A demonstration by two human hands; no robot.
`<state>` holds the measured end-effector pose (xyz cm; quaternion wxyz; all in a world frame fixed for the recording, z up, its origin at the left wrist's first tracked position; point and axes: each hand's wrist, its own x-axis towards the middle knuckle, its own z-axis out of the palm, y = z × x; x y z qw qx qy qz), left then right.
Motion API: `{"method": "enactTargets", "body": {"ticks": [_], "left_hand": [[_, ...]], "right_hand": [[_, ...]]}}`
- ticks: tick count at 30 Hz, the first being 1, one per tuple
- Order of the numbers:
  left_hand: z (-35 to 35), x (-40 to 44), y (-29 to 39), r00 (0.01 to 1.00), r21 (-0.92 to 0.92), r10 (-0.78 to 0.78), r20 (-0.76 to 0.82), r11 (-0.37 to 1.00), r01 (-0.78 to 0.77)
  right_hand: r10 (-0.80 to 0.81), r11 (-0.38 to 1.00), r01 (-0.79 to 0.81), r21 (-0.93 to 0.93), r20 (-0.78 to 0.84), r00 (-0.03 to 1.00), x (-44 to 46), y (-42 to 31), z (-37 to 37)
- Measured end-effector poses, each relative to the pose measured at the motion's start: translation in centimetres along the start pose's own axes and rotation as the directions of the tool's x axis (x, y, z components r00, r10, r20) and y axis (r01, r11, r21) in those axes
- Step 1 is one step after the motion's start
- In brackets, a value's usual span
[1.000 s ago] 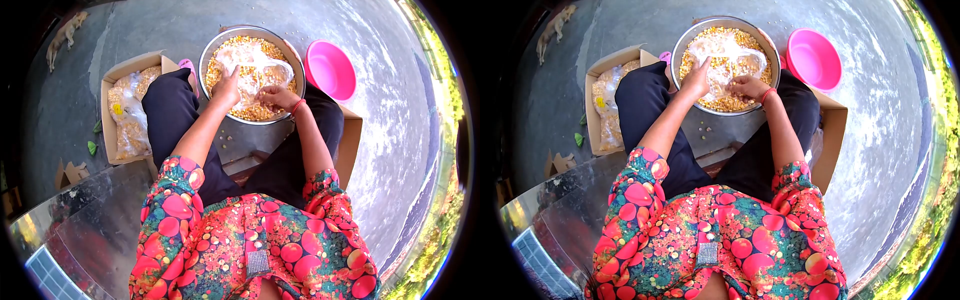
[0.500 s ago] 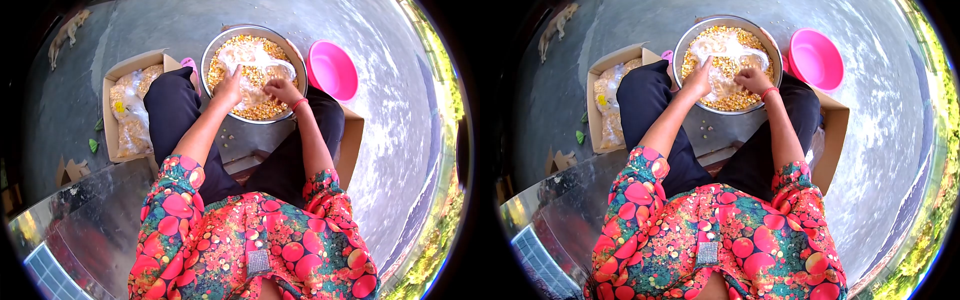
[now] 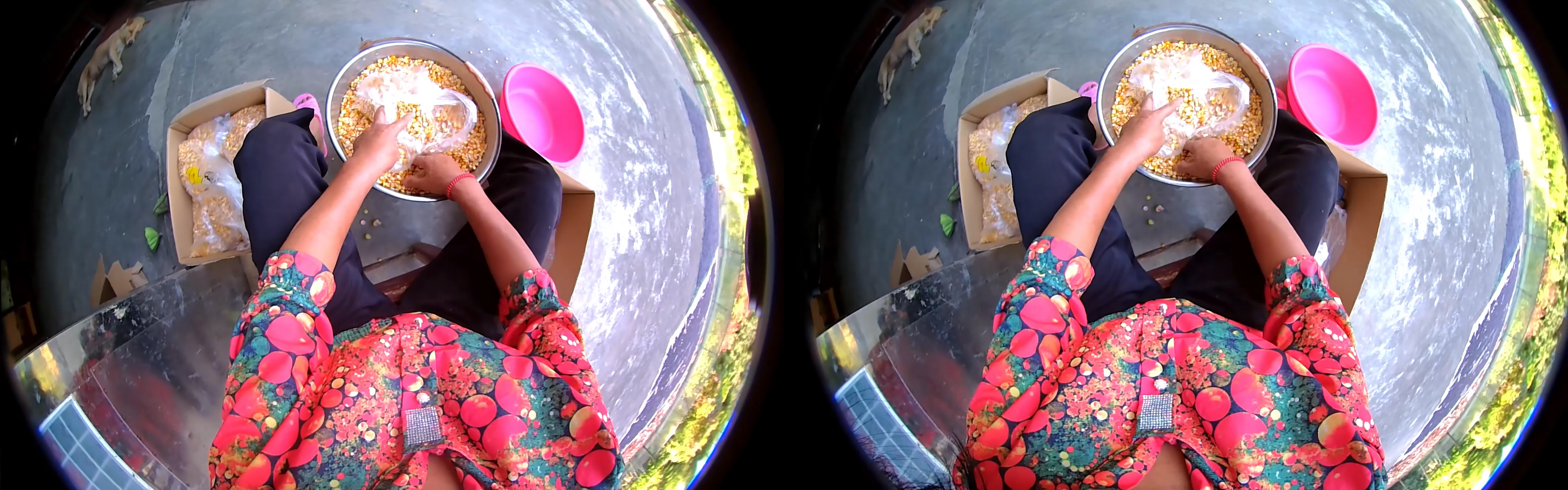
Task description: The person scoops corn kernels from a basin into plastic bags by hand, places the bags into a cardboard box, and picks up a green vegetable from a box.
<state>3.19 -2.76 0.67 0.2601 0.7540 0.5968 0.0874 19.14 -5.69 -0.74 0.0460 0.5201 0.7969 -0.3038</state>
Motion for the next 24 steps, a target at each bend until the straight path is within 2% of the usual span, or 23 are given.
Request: {"method": "enactTargets", "body": {"ticks": [1, 3, 7, 8, 9, 10, 11, 13, 14, 18, 19, 21, 22, 24], "left_hand": [[-0.1, -0.2, 0.2, 0.999, 0.011, 0.036, 0.010, 0.999, -0.036], [-0.4, -0.2, 0.5, 0.999, -0.006, 0.001, 0.054, 1.000, -0.001], [-0.8, -0.3, 0.6, 0.994, 0.020, -0.062, 0.087, 0.998, 0.061], [-0.7, -0.2, 0.8, 0.994, 0.025, -0.083, 0.073, 0.996, 0.082], [-0.6, -0.2, 0.8, 0.994, 0.024, -0.082, 0.075, 0.996, 0.080], [-0.5, -0.2, 0.7, 0.996, 0.037, -0.074, 0.058, 0.997, 0.072], [-0.5, -0.2, 0.6, 0.997, 0.049, -0.068, 0.040, 0.997, 0.066], [-0.5, -0.2, 0.4, 0.999, 0.064, -0.037, 0.039, 0.997, 0.034], [-0.6, -0.3, 0.2, 0.999, 0.081, -0.006, 0.042, 0.997, 0.003], [-0.4, -0.4, 0.0, 0.997, 0.101, 0.043, 0.063, 0.994, -0.049], [-0.5, -0.6, 0.3, 0.999, 0.089, 0.038, 0.035, 0.995, -0.041], [-0.6, -0.7, 0.3, 1.000, 0.080, 0.029, 0.007, 0.996, -0.029], [-0.4, -0.7, 0.1, 1.000, 0.088, 0.031, -0.003, 0.996, -0.031], [-0.3, -0.5, 0.0, 0.999, 0.094, 0.034, -0.011, 0.995, -0.033]], "right_hand": [[0.001, 1.000, -0.001, 0.002, 0.000, 1.000, 0.1, 0.2, 0.2], [-0.089, 0.995, 0.088, 0.037, 0.003, 0.996, 0.8, 1.1, 0.9], [-0.138, 0.980, 0.148, 0.136, -0.078, 0.987, 1.4, 2.6, 1.7], [0.003, 0.922, -0.036, 0.386, 0.084, 0.996, 1.2, 2.8, 1.3], [0.099, 0.781, -0.244, 0.575, 0.272, 0.957, 0.9, 2.5, 0.4], [0.101, 0.701, -0.307, 0.643, 0.337, 0.936, 0.8, 2.4, -0.3], [0.102, 0.702, -0.308, 0.642, 0.337, 0.936, 0.5, 2.3, -1.0], [0.019, 0.523, -0.282, 0.804, 0.320, 0.947, 0.3, 2.2, -2.0], [0.018, 0.525, -0.283, 0.802, 0.322, 0.947, 0.4, 2.2, -2.1], [0.225, 0.273, -0.091, 0.958, 0.029, 0.974, 0.6, 1.3, -3.0], [0.220, 0.275, -0.090, 0.957, 0.028, 0.975, 0.8, 1.2, -3.0], [0.156, 0.255, 0.078, 0.964, -0.121, 0.980, 1.0, 1.0, -3.0], [0.153, 0.254, 0.078, 0.964, -0.120, 0.981, 1.0, 1.0, -3.0], [0.179, 0.565, 0.065, 0.822, -0.199, 0.963, 0.9, 1.2, -3.1]]}}
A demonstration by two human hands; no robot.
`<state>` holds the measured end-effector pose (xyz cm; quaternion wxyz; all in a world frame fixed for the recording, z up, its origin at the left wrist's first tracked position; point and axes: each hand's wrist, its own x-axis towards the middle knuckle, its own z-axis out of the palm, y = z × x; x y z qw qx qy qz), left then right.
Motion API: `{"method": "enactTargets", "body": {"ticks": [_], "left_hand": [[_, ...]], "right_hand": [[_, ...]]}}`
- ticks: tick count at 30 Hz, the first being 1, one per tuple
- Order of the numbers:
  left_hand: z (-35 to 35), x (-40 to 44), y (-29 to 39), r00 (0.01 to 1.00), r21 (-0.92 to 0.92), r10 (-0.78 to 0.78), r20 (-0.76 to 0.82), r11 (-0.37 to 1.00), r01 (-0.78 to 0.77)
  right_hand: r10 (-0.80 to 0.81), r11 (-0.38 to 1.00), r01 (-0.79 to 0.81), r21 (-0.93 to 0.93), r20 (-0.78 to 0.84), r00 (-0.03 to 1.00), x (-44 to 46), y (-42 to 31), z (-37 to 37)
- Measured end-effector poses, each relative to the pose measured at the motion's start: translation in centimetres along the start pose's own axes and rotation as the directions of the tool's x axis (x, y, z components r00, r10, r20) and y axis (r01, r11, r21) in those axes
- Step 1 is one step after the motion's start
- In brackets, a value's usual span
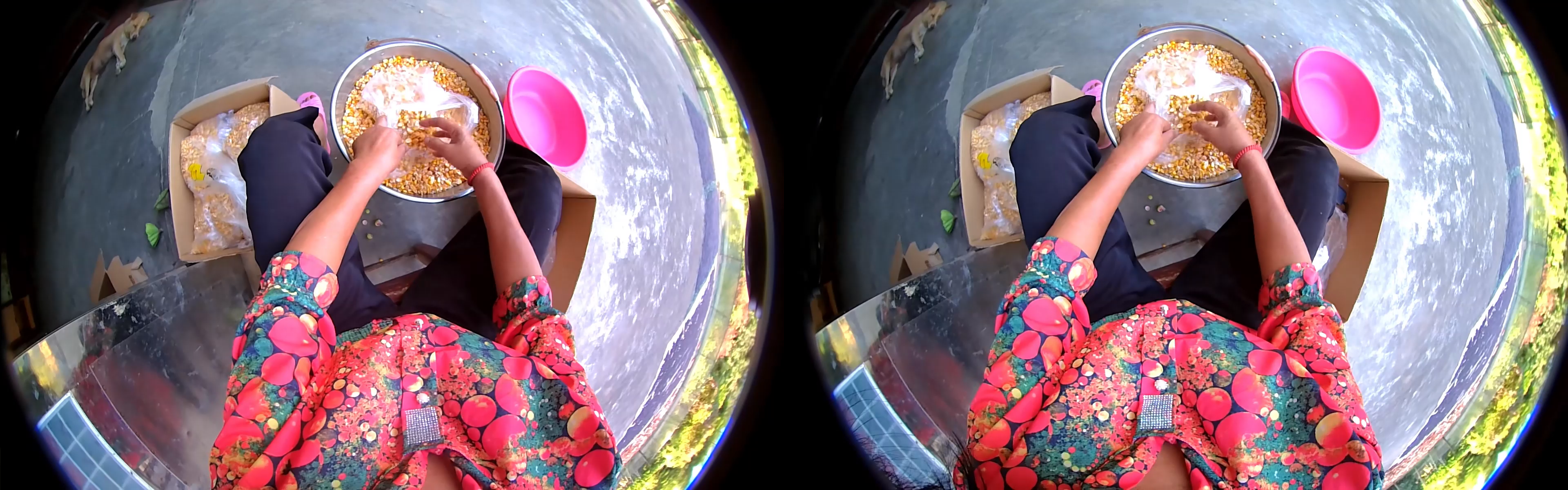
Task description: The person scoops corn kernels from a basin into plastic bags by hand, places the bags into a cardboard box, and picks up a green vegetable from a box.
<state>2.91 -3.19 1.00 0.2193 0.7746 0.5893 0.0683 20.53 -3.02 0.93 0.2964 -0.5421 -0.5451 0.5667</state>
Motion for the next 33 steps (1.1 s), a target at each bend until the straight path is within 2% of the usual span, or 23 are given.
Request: {"method": "enactTargets", "body": {"ticks": [1, 2, 4, 5, 6, 7, 8, 12, 14, 18, 20, 21, 23, 24, 25, 26, 27, 29, 31, 32, 33], "left_hand": [[0.1, 0.1, -0.1, 1.000, 0.009, -0.006, 0.019, 1.000, 0.006], [0.1, 0.2, -0.2, 0.999, 0.018, -0.011, 0.039, 1.000, 0.010], [0.6, 0.3, -0.3, 1.000, 0.018, -0.012, 0.024, 1.000, 0.012], [0.8, 0.4, -0.4, 1.000, 0.020, -0.016, 0.006, 1.000, 0.016], [1.0, 0.4, -0.5, 1.000, 0.019, -0.014, 0.007, 1.000, 0.013], [1.1, 0.5, -0.6, 1.000, 0.004, -0.008, -0.007, 1.000, 0.008], [1.2, 0.5, -0.7, 1.000, -0.010, -0.003, -0.021, 1.000, 0.003], [0.3, 0.1, -0.1, 0.999, -0.034, 0.015, -0.046, 0.999, -0.017], [0.5, 0.3, -0.1, 1.000, -0.023, -0.012, -0.028, 1.000, 0.012], [0.1, 0.0, 0.2, 1.000, -0.020, -0.007, -0.022, 1.000, 0.006], [0.1, -0.1, 0.2, 1.000, -0.007, -0.006, -0.003, 1.000, 0.006], [0.2, -0.1, 0.3, 1.000, -0.006, -0.006, -0.002, 1.000, 0.006], [0.4, 0.0, 0.3, 1.000, 0.040, -0.024, 0.018, 0.999, 0.024], [0.4, 0.0, 0.3, 1.000, 0.039, -0.024, 0.019, 0.999, 0.024], [0.4, 0.0, 0.2, 0.999, 0.045, -0.031, 0.024, 0.999, 0.030], [0.4, 0.1, 0.2, 0.999, 0.051, -0.039, 0.029, 0.998, 0.037], [0.5, 0.2, 0.1, 0.999, 0.049, -0.040, 0.028, 0.998, 0.039], [1.1, 0.4, -0.4, 1.000, 0.028, -0.027, 0.007, 0.999, 0.026], [2.1, 0.8, -1.1, 1.000, 0.038, -0.012, -0.020, 0.999, 0.013], [2.6, 1.0, -1.4, 0.999, 0.050, 0.008, -0.046, 0.999, -0.006], [2.8, 1.0, -1.5, 0.999, 0.050, 0.007, -0.046, 0.999, -0.005]], "right_hand": [[-0.033, 0.985, 0.028, -0.169, -0.027, 0.999, -0.1, 0.0, -0.3], [-0.030, 0.985, 0.025, -0.169, -0.028, 0.999, -0.2, -0.1, -0.6], [0.251, 0.915, -0.197, -0.352, 0.115, 0.961, -0.2, -0.3, -1.4], [0.253, 0.915, -0.199, -0.352, 0.112, 0.961, -0.3, 0.3, -1.5], [0.182, 0.814, -0.073, -0.576, 0.134, 0.974, -0.2, 1.4, -1.4], [0.118, 0.650, 0.055, -0.758, 0.173, 0.978, -0.2, 2.7, -1.3], [0.138, 0.586, 0.080, -0.807, 0.197, 0.971, 0.2, 4.0, -1.0], [0.082, 0.602, 0.132, -0.788, 0.226, 0.971, -1.0, 2.4, 1.7], [0.139, 0.517, 0.156, -0.842, 0.263, 0.955, -1.0, 2.4, 2.1], [0.144, 0.524, 0.167, -0.835, 0.280, 0.949, -0.9, 2.6, 2.5], [0.038, 0.596, 0.230, -0.769, 0.313, 0.949, -0.2, 4.5, 2.0], [0.039, 0.597, 0.229, -0.769, 0.313, 0.949, 0.1, 4.8, 1.7], [0.261, 0.807, -0.015, -0.590, 0.334, 0.905, 0.6, 5.4, 1.2], [0.263, 0.807, -0.017, -0.590, 0.334, 0.905, 0.5, 5.0, 1.2], [0.341, 0.897, -0.197, -0.395, 0.337, 0.877, 0.4, 4.5, 1.1], [0.411, 0.911, -0.371, -0.178, 0.358, 0.838, 0.4, 3.9, 0.9], [0.412, 0.911, -0.371, -0.180, 0.359, 0.838, 0.3, 3.2, 0.6], [0.183, 0.952, -0.267, 0.149, 0.421, 0.889, 0.3, 1.5, 0.0], [0.038, 0.889, -0.109, 0.445, 0.167, 0.985, -0.3, -0.9, 0.4], [-0.034, 0.951, 0.018, 0.309, 0.046, 0.998, -0.7, -1.9, 0.0], [-0.036, 0.995, 0.043, 0.094, -0.081, 0.996, -0.6, -1.7, -0.5]]}}
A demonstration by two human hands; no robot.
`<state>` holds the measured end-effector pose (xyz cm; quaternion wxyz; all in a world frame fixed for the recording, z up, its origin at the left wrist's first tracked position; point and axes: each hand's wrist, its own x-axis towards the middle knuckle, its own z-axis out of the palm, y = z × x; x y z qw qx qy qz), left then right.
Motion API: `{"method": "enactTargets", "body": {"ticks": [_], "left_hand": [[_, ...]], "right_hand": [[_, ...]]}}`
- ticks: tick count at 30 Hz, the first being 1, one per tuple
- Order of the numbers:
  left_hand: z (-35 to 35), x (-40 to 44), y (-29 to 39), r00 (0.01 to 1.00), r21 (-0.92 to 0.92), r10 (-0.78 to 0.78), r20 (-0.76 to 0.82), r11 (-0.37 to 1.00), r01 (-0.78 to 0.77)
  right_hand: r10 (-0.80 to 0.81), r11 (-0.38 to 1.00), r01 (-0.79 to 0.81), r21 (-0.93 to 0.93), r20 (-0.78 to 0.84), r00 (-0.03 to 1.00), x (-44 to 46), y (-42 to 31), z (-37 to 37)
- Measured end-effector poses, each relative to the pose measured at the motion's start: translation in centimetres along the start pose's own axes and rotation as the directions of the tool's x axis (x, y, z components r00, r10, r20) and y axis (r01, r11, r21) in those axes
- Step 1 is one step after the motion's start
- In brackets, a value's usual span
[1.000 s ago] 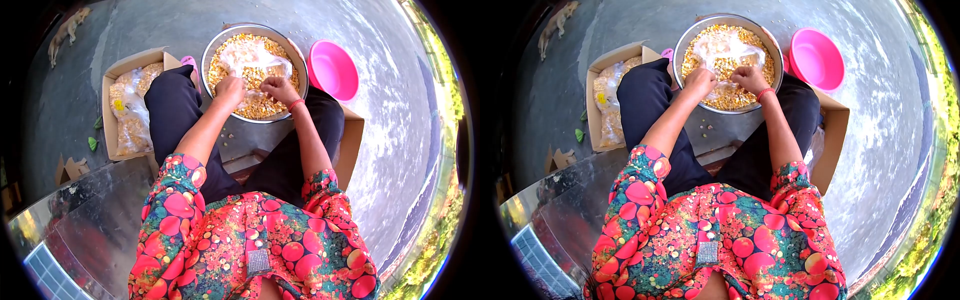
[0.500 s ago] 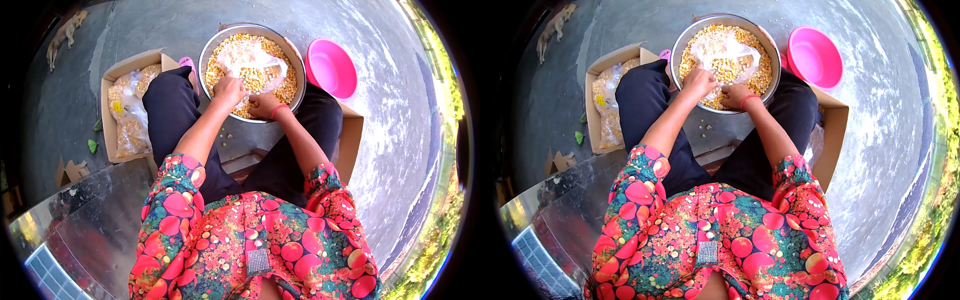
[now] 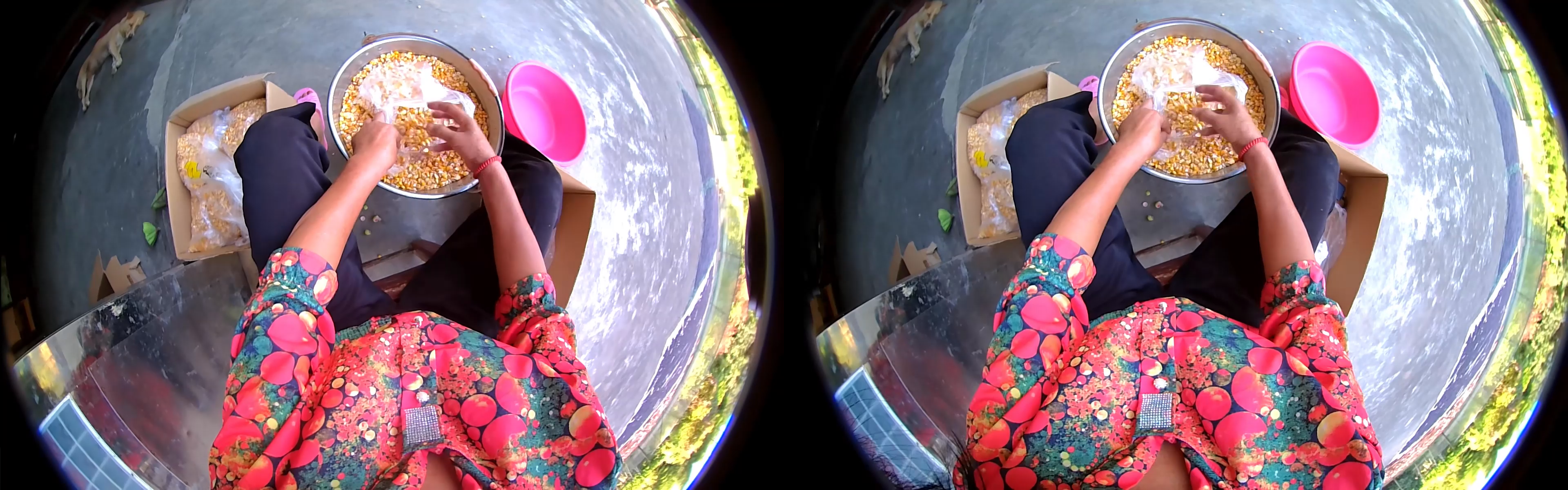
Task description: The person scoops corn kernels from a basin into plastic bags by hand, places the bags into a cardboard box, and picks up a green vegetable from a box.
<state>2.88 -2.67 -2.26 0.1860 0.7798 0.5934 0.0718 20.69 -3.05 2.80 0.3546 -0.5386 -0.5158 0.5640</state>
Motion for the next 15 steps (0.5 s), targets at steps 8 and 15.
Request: {"method": "enactTargets", "body": {"ticks": [8, 15], "left_hand": [[-1.6, -0.5, 1.0, 0.996, -0.091, -0.087, 0.007, 0.992, 0.087], [-2.4, 0.4, 0.4, 0.973, -0.237, -0.233, 0.002, 0.945, 0.227]], "right_hand": [[-0.193, 0.448, 0.083, -0.890, -0.006, 0.981, 0.0, 5.6, -0.5], [0.027, 0.878, -0.074, -0.473, -0.105, 0.994, 1.3, 3.3, -0.8]]}}
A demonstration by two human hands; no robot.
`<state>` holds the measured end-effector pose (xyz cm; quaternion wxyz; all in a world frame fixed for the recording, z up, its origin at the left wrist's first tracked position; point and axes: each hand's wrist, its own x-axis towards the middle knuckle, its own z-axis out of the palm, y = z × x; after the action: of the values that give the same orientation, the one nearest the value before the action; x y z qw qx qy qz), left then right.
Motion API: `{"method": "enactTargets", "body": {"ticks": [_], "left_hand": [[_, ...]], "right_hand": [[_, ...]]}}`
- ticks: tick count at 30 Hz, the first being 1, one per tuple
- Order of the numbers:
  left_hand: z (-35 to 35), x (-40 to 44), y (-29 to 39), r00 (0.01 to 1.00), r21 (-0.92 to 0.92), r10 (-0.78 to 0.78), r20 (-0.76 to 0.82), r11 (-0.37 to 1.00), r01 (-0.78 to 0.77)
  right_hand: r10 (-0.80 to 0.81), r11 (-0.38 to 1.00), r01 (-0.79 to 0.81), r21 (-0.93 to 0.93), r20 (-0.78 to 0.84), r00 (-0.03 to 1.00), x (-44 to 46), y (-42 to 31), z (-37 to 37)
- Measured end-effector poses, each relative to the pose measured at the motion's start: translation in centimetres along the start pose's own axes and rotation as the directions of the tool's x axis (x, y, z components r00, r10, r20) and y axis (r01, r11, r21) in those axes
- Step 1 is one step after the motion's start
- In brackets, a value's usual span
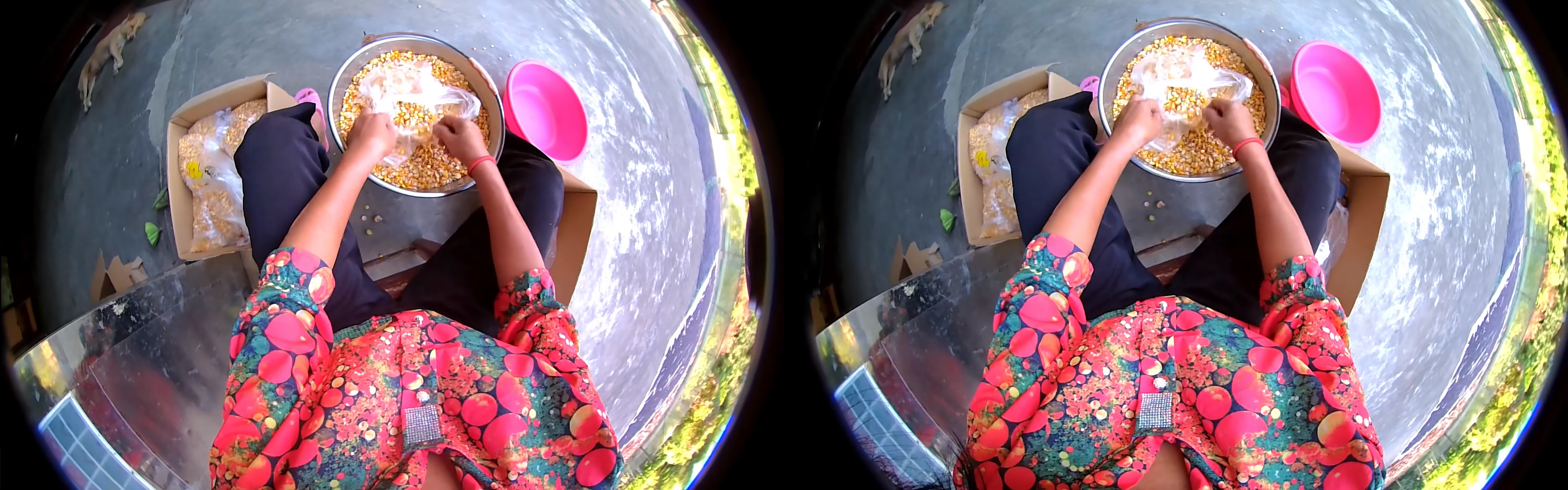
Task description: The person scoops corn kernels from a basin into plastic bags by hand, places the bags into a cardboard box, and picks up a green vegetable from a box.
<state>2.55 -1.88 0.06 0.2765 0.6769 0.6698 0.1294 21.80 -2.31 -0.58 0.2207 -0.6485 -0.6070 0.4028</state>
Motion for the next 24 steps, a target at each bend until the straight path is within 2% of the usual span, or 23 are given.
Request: {"method": "enactTargets", "body": {"ticks": [1, 3, 4, 5, 6, 7, 8, 9, 10, 11, 12, 13, 14, 16, 17, 19, 20, 21, 23, 24], "left_hand": [[-0.2, 0.3, -0.1, 1.000, 0.000, -0.002, 0.001, 1.000, 0.002], [-0.5, 0.8, -0.3, 1.000, -0.011, 0.020, 0.010, 1.000, -0.020], [-0.4, 0.6, -0.3, 0.999, 0.119, 0.036, 0.039, 0.992, -0.040], [-0.2, 0.4, -0.1, 0.998, 0.119, 0.039, 0.040, 0.992, -0.044], [-0.1, 0.3, 0.0, 0.988, 0.171, 0.010, 0.156, 0.985, -0.037], [0.0, 0.1, 0.0, 0.963, 0.224, -0.026, 0.268, 0.974, -0.036], [0.2, -0.1, 0.0, 0.976, 0.193, 0.035, 0.215, 0.978, -0.077], [-0.3, 0.1, 0.1, 0.976, 0.193, 0.032, 0.216, 0.978, -0.075], [-1.0, 0.6, 0.2, 0.964, -0.008, 0.050, 0.261, 0.999, -0.050], [-1.4, 0.9, 0.2, 0.950, -0.206, 0.079, 0.301, 0.978, -0.016], [-1.3, 1.1, -0.2, 0.980, -0.152, 0.063, 0.187, 0.988, -0.034], [-1.3, 1.1, -0.5, 0.980, -0.152, 0.066, 0.186, 0.988, -0.037], [-1.4, 1.2, -0.7, 0.989, -0.128, 0.063, 0.136, 0.991, -0.045], [-1.4, 0.8, -0.8, 0.996, -0.049, 0.083, 0.021, 0.995, -0.082], [-1.3, 0.8, -0.9, 0.996, -0.049, 0.082, 0.022, 0.996, -0.080], [-1.3, 0.5, -0.8, 0.987, -0.101, 0.140, -0.081, 0.984, -0.148], [-1.7, 0.5, -0.5, 0.991, -0.103, 0.119, -0.061, 0.987, -0.125], [-2.0, 0.4, -0.4, 0.991, -0.103, 0.119, -0.062, 0.987, -0.125], [-2.6, 0.3, 0.1, 0.982, -0.163, 0.121, -0.145, 0.976, -0.144], [-3.4, -0.3, 0.7, 0.981, -0.144, 0.110, -0.163, 0.981, -0.134]], "right_hand": [[0.017, 0.994, -0.013, 0.107, -0.036, 0.999, 0.1, -0.5, -0.4], [-0.135, 0.986, 0.111, -0.128, -0.191, 0.972, 0.6, 0.1, -0.6], [-0.163, 0.960, 0.126, -0.251, -0.133, 0.978, 0.4, 0.6, -0.5], [-0.185, 0.917, 0.146, -0.370, -0.072, 0.980, 0.3, 1.0, -0.4], [-0.179, 0.880, 0.164, -0.446, 0.007, 0.984, 0.0, 0.6, -0.2], [-0.180, 0.880, 0.165, -0.446, 0.007, 0.984, -0.2, 0.1, -0.2], [-0.200, 0.939, 0.192, -0.284, 0.003, 0.980, -0.4, -0.3, -0.3], [-0.216, 0.970, 0.215, -0.115, -0.003, 0.976, -0.7, -1.1, -0.4], [-0.205, 0.978, 0.207, 0.032, -0.044, 0.978, -0.7, -1.6, -0.5], [-0.179, 0.980, 0.183, 0.073, -0.055, 0.982, -0.4, -1.4, -0.7], [-0.247, 0.969, 0.243, -0.045, -0.093, 0.965, 0.0, -0.2, -0.7], [-0.319, 0.940, 0.298, -0.166, -0.122, 0.940, 0.1, 0.4, -0.8], [-0.321, 0.939, 0.300, -0.166, -0.124, 0.939, 0.3, 1.0, -1.2], [-0.256, 0.953, 0.257, -0.158, 0.028, 0.966, 0.1, 1.0, -1.6], [-0.255, 0.954, 0.256, -0.158, 0.029, 0.967, 0.0, 1.1, -1.7], [-0.120, 0.972, 0.151, 0.180, -0.176, 0.977, -0.6, 0.3, -2.2], [0.062, 0.976, -0.027, 0.216, -0.158, 0.986, -1.1, -0.6, -3.2], [0.111, 0.991, -0.103, 0.091, -0.091, 0.990, -1.1, -0.2, -4.0], [0.157, 0.973, -0.107, -0.204, 0.245, 0.957, -1.3, 0.4, -4.8], [0.024, 0.938, 0.062, -0.342, 0.241, 0.970, -1.3, 1.7, -4.0]]}}
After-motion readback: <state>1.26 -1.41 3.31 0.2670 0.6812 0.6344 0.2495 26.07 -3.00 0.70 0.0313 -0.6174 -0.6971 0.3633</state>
